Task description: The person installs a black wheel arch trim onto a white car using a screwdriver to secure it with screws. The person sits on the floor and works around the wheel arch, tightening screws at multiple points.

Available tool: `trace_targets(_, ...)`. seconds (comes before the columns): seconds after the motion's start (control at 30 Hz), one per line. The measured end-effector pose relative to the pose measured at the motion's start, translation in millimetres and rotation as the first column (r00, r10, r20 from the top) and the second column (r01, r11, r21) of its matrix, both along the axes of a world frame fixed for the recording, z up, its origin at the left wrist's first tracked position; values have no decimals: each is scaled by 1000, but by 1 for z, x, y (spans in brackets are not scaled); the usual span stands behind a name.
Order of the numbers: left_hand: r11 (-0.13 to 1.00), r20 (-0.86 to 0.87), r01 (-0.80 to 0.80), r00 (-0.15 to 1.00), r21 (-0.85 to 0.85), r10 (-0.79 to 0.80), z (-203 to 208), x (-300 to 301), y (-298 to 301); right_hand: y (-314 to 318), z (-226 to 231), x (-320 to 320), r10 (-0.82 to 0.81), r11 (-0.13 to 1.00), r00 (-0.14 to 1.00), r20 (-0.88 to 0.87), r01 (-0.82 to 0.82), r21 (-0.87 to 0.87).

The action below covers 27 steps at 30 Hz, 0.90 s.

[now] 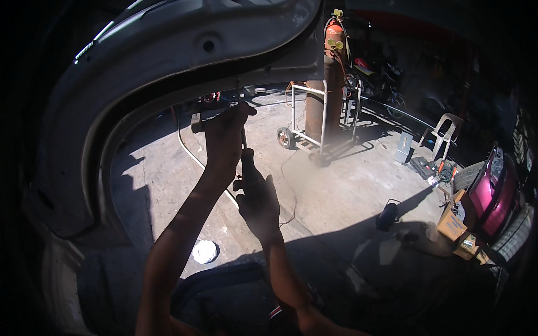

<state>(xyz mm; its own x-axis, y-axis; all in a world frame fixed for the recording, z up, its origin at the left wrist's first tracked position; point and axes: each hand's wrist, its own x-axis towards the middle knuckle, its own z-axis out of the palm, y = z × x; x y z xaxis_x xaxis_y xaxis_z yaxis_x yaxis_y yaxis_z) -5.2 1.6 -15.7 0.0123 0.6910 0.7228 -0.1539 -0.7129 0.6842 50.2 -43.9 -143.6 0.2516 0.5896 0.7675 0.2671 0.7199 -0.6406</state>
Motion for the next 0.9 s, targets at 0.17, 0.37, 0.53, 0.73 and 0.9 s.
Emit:
trace_targets(0.17,995,2,-35,999,-90,36,-1,2,-6,-6,0,8,245,938,829,-502,-334,-95)
trace_targets(0.37,989,8,-144,990,-18,144,-6,11,-9,21,-17,4,-118,940,944,-308,207,273)
trace_targets(0.53,979,145,-129,984,155,106,-19,10,9,-8,-16,8,636,570,249,-730,-790,227)
trace_targets(0.73,997,32,-17,999,-81,20,-8,1,-9,-5,-2,16,301,925,837,-457,-373,-75)
trace_targets(0.9,992,-92,-127,988,-3,127,-8,5,-6,9,-3,4,-197,953,954,-226,240,182)
